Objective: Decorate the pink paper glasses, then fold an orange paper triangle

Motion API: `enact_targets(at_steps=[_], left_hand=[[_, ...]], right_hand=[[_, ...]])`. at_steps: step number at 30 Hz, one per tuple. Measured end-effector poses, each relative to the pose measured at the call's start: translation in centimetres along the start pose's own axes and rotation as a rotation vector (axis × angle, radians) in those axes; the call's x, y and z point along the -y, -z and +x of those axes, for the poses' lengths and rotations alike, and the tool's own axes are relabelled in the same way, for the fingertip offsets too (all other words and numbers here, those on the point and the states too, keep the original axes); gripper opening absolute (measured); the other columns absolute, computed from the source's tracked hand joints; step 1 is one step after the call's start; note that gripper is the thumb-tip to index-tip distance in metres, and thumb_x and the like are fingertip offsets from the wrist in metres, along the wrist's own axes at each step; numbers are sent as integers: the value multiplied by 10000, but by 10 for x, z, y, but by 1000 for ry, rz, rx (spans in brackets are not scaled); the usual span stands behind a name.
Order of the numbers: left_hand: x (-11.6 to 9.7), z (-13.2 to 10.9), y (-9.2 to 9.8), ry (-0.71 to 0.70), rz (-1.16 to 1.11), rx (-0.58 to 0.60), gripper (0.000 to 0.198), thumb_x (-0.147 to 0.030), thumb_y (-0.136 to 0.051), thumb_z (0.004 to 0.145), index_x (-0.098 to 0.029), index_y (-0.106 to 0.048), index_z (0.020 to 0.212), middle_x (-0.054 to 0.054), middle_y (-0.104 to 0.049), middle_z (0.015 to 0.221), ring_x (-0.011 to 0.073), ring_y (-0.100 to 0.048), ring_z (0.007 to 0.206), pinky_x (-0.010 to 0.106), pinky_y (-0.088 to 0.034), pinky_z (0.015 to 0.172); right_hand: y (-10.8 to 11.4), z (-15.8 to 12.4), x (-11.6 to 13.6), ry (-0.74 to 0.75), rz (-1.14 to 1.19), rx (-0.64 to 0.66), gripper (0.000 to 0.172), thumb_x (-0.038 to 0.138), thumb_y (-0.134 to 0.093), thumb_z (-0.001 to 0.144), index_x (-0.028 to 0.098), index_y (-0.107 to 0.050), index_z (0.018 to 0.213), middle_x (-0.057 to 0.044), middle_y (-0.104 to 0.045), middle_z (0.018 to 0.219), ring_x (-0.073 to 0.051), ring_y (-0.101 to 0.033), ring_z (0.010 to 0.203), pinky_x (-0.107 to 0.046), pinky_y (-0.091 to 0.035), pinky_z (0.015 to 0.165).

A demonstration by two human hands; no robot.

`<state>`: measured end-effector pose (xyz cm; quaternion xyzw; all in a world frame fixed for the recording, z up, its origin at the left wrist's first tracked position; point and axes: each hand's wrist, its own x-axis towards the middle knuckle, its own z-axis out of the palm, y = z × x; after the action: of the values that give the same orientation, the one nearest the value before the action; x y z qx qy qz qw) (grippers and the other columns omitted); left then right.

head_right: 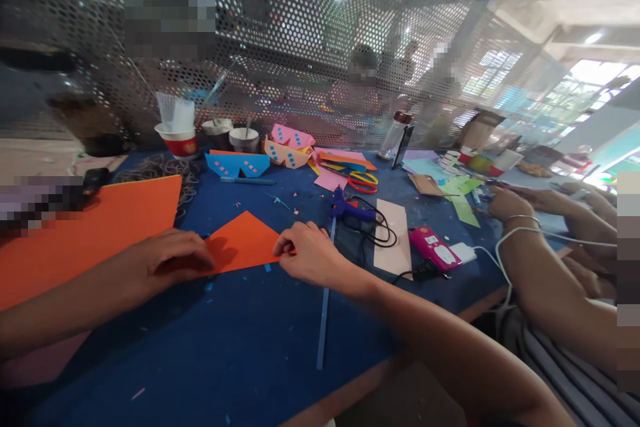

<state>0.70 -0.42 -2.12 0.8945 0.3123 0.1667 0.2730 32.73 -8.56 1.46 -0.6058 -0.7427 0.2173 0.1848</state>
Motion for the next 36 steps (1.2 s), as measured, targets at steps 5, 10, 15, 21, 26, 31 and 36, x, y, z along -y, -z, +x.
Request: enact_targets(at_steps=[5,10,15,21,26,31,36], left_hand=[[0,-1,3,-37,-48,-2,172,-343,-631,1017,-310,-799,1024,36,-781,1103,256,-691,1061,392,-534,935],[4,0,5,-66,-99,9,176,-337,-629,997,-305,-800,1022,43,-789,1075,257,-708,1030,397,-557,914],[15,-3,7,-119,-147,4,222,-291,-628,976,-330,-810,1099,50,-807,1092,271,-730,1068,404,-581,922],[10,-5,14,-94,-202,16,248,-312,-633,996,-342,-817,1160,36,-815,1133,254,-756,1045,398,-606,909],[6,-10,22,-42,-198,59,270,-318,-644,1013,-356,-795,1234,29,-809,1233,253,-762,1106,395,-608,976],[5,-11,28,-28,-207,106,287,-337,-659,1011,-379,-791,1262,20,-812,1281,270,-759,1189,385,-618,1011],[4,-11,35,25,-237,188,345,-295,-664,990,-402,-780,1297,21,-777,1399,282,-740,1264,419,-601,1088]], right_hand=[[3,-2,-4,9,23,-1,274,41,-656,837,224,-816,964,-50,-764,1044,-231,-634,1026,-388,-469,918],[8,-5,-8,4,49,7,327,-11,-625,822,215,-808,972,-52,-767,1038,-230,-649,1035,-384,-492,929],[12,-6,-7,11,66,39,386,-63,-582,807,202,-799,985,-55,-767,1065,-224,-655,1050,-378,-500,942],[17,-6,-7,22,65,73,470,-111,-528,792,204,-797,1014,-47,-767,1100,-220,-661,1084,-383,-495,977],[24,-8,-7,36,78,109,484,-118,-524,798,201,-791,1047,-59,-767,1140,-220,-679,1119,-374,-501,999],[24,-8,-13,61,111,131,533,-132,-489,785,205,-780,1076,-51,-761,1183,-217,-672,1169,-387,-486,1057],[29,-8,-16,108,151,170,576,-153,-467,757,196,-774,1097,-57,-759,1210,-200,-681,1183,-375,-480,1080]])
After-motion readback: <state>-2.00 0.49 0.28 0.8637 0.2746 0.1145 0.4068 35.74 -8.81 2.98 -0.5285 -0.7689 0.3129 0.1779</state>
